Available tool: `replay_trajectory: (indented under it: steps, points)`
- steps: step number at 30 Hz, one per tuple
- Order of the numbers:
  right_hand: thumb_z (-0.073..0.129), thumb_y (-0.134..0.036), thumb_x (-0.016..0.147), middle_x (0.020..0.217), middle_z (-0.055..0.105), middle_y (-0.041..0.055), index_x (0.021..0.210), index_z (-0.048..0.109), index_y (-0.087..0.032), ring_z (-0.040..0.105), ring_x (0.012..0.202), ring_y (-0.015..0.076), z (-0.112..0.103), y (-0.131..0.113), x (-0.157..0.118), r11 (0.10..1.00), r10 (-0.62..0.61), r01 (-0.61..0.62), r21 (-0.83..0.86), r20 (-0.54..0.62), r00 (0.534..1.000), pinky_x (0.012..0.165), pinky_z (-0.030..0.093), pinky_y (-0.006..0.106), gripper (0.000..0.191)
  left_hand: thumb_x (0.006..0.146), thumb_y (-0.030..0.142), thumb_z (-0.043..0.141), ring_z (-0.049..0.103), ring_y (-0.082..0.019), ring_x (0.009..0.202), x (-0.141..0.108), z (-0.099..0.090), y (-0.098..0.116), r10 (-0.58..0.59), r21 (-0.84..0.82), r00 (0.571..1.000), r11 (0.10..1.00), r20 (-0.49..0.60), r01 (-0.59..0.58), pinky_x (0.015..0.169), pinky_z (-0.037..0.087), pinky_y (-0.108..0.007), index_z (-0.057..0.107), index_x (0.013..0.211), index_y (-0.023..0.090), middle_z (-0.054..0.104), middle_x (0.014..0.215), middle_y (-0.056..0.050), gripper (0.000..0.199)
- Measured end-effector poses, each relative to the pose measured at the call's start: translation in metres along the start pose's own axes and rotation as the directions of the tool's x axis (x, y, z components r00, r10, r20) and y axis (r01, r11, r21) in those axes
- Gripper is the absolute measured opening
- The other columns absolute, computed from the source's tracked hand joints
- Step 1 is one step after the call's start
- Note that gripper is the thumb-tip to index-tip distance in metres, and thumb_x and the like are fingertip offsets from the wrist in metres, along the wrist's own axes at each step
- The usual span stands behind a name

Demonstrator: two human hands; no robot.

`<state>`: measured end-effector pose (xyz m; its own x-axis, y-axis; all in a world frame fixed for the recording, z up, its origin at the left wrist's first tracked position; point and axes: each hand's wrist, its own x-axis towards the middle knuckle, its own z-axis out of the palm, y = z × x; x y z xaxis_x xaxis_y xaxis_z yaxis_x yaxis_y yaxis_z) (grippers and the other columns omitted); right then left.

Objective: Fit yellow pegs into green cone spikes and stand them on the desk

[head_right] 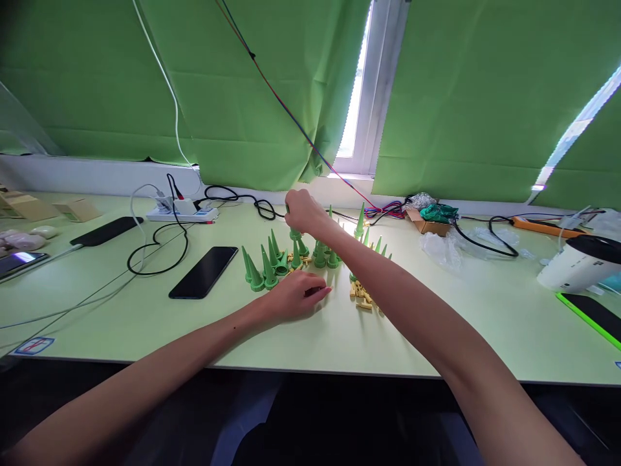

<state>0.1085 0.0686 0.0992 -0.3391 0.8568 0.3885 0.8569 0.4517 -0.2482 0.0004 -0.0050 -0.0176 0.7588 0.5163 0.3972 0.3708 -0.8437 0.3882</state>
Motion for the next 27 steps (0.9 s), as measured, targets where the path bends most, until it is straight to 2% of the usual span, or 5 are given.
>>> replay_trajectory:
  steps: [5,13,17,21,27]
  points:
    - [0.056,-0.008,0.074,0.065,0.062,0.0081,0.073,0.062,-0.017,0.061,0.064,0.0226,-0.002,0.000,0.001,0.999,-0.019,0.017,-0.045,-0.044,0.999,0.056,0.043,0.031,0.011,0.095,0.028,0.046,0.027,-0.010,0.050,0.000,0.000,0.001,-0.003,0.002,1.000,1.000,0.004,0.003,0.053,0.020,-0.031,0.037,0.056,0.017,0.036,0.052,0.002,0.041]
    - [0.061,-0.007,0.073,0.050,0.053,0.0031,0.064,0.059,-0.017,0.056,0.046,0.0193,-0.011,0.004,0.001,1.000,-0.014,0.014,0.016,-0.005,1.000,0.050,0.045,0.032,0.014,0.095,0.028,0.046,0.027,-0.010,0.049,0.000,0.000,0.000,0.001,-0.004,1.000,1.000,0.015,-0.001,0.053,0.021,-0.031,0.037,0.056,0.017,0.035,0.052,0.003,0.041]
    - [0.061,-0.005,0.070,0.049,0.055,0.0030,0.063,0.060,-0.017,0.056,0.044,0.0191,-0.012,0.009,0.004,0.999,-0.012,0.011,0.049,0.020,1.000,0.049,0.046,0.032,0.014,0.095,0.029,0.046,0.028,-0.010,0.048,0.000,0.000,-0.001,-0.002,-0.005,1.000,1.000,0.023,0.002,0.053,0.021,-0.031,0.037,0.056,0.017,0.035,0.051,0.002,0.041]
    - [0.059,-0.002,0.068,0.048,0.058,0.0017,0.060,0.058,-0.018,0.058,0.045,0.0177,-0.015,0.010,0.005,0.995,-0.042,0.037,0.098,0.057,0.997,0.055,0.049,0.031,0.017,0.095,0.029,0.045,0.026,-0.010,0.048,0.000,0.000,0.001,-0.007,-0.012,1.000,1.000,0.017,0.007,0.053,0.021,-0.031,0.034,0.057,0.017,0.036,0.051,0.003,0.042]
    - [0.055,0.001,0.069,0.043,0.054,-0.0021,0.060,0.060,-0.016,0.060,0.048,0.0159,-0.023,0.007,0.001,0.990,-0.072,0.057,0.129,0.114,0.991,0.060,0.048,0.029,0.020,0.095,0.029,0.045,0.027,-0.010,0.049,0.000,-0.001,0.002,-0.006,-0.006,1.000,1.000,0.030,0.006,0.053,0.020,-0.030,0.034,0.057,0.017,0.036,0.052,0.003,0.041]
